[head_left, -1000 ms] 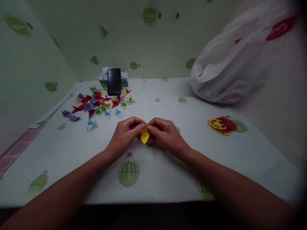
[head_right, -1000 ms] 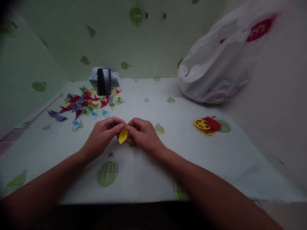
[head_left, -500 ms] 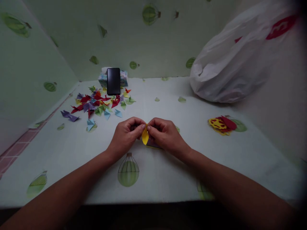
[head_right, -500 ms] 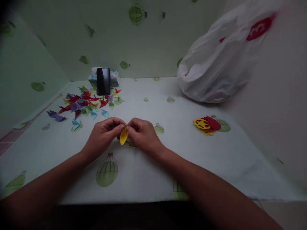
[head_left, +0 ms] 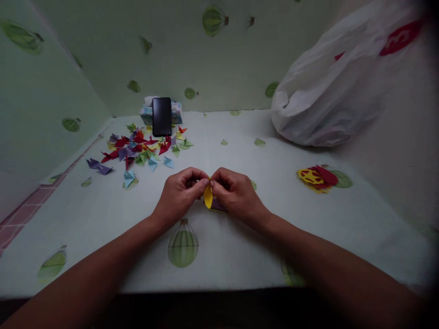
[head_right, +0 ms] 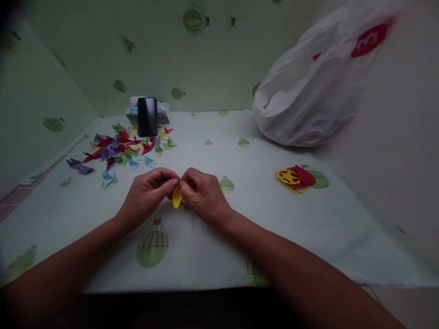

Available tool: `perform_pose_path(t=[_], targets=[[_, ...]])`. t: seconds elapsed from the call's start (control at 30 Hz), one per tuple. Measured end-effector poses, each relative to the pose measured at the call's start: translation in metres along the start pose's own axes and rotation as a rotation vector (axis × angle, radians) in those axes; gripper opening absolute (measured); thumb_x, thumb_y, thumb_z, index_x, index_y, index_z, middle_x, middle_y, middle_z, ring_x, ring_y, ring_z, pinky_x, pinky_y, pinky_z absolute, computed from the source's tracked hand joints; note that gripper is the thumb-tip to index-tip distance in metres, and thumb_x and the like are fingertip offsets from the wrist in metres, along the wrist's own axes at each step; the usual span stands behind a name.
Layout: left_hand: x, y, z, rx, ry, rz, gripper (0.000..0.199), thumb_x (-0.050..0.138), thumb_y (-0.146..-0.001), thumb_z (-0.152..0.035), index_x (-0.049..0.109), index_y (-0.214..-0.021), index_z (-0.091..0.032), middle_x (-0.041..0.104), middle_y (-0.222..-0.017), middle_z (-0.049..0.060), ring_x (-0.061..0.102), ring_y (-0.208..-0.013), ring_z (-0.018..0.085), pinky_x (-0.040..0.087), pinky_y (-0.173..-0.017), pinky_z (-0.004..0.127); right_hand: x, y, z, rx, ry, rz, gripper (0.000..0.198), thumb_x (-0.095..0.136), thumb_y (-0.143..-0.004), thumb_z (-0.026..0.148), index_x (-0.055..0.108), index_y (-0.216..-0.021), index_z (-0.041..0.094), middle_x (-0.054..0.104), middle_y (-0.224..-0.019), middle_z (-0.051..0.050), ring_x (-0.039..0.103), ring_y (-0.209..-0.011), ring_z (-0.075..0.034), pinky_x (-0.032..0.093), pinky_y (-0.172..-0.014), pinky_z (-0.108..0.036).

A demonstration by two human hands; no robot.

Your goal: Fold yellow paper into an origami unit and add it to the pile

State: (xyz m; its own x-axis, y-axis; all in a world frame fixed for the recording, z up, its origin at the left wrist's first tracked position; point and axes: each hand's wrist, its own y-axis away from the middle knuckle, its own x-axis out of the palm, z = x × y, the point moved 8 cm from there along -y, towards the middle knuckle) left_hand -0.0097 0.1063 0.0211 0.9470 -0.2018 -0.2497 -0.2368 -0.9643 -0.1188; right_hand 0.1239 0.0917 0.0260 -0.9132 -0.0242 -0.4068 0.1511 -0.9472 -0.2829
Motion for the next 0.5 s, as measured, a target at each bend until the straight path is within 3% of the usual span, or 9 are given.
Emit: perform_pose_path(t=[0.5], targets=[[0.0023,-0.0003,0.0024,0.000,0.006,0.019,0.017,0.068,-0.082,-0.031,0.066,-0.082,-0.014,0.063,-0.067,-0.001,0.057,-0.055,0.009,0.047,-0.053,0.020,0.0043,-0.0001,-0.0057,0.054,-0.046,0.044,0.017,0.057,-0.084,0.019,0.055,-0.068,0.017,0.057,-0.064,0.002,0.048,-0.059,-0.009,0.036,-0.056,-0.023]])
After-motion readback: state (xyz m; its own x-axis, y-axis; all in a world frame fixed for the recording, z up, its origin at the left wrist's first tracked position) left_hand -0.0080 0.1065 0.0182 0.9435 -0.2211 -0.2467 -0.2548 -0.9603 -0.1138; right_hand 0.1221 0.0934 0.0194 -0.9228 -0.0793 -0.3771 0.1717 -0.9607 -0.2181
